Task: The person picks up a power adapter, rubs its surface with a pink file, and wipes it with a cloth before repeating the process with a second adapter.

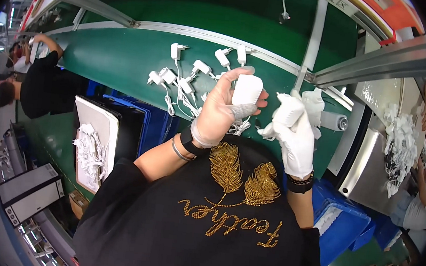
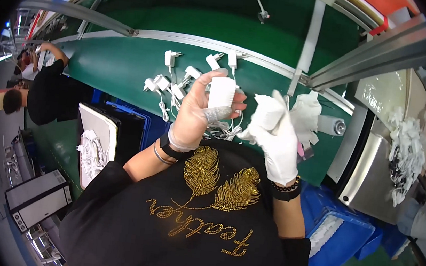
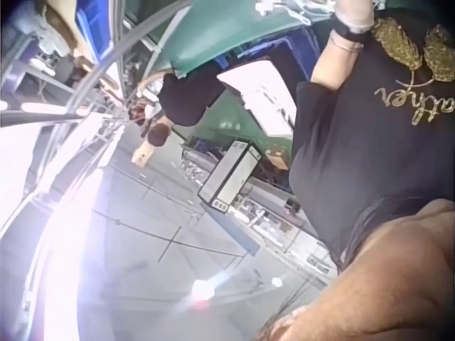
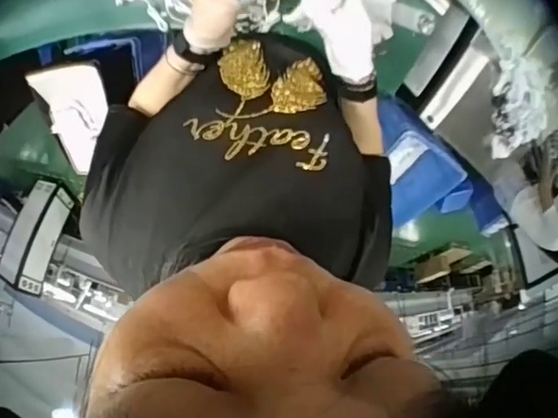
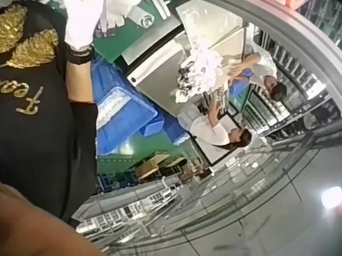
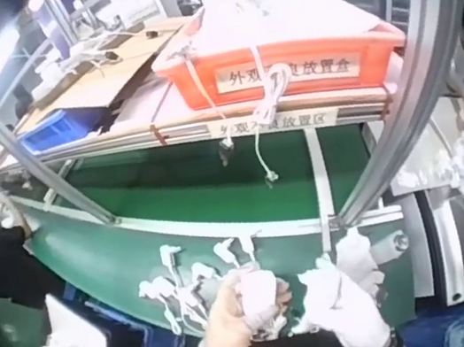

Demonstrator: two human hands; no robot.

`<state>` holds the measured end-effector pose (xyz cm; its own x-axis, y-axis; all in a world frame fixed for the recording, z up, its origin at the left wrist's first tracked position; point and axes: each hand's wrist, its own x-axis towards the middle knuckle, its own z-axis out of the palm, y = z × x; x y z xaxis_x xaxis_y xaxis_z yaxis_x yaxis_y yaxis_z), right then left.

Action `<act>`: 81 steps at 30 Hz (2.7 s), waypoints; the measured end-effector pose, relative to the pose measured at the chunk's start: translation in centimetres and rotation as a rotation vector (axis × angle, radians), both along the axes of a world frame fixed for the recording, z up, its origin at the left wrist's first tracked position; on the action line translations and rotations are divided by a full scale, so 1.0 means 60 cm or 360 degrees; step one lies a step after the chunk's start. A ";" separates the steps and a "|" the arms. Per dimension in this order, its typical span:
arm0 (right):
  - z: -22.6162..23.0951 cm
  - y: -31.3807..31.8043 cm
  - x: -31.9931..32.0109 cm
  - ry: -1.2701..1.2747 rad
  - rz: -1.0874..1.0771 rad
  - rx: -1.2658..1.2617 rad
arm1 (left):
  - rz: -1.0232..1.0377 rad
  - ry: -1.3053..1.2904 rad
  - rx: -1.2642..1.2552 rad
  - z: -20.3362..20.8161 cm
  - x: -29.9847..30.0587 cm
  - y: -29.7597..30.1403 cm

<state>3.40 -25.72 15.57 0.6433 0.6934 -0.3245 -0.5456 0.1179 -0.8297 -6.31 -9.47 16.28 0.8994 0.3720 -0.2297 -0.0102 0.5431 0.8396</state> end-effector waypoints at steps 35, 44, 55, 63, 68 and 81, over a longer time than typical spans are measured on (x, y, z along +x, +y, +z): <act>0.030 0.024 -0.054 -0.0393 0.0004 -0.0058 | 0.0048 0.0095 -0.0137 -0.008 -0.004 -0.032; 0.005 0.011 -0.045 -0.0206 -0.0066 0.0034 | -0.0005 0.0172 -0.0035 -0.002 -0.005 -0.038; 0.003 0.008 -0.066 -0.0474 -0.0142 0.0079 | 0.0142 0.0086 -0.0016 -0.023 -0.013 -0.040; 0.022 0.025 -0.061 -0.1763 -0.0087 -0.0639 | 0.0100 -0.0331 -0.1077 -0.030 -0.001 -0.013; 0.008 0.041 -0.061 -0.2043 0.0022 -0.0806 | 0.0134 -0.0222 -0.0958 -0.027 0.005 -0.041; 0.004 -0.017 -0.007 0.0410 -0.0388 0.0727 | 0.0267 0.0524 0.1512 -0.225 0.072 0.080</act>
<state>2.97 -26.71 15.79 0.7417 0.6418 -0.1946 -0.6357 0.5804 -0.5089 -2.00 -4.65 2.77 0.7643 0.6449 -0.0002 0.2842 -0.3366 0.8977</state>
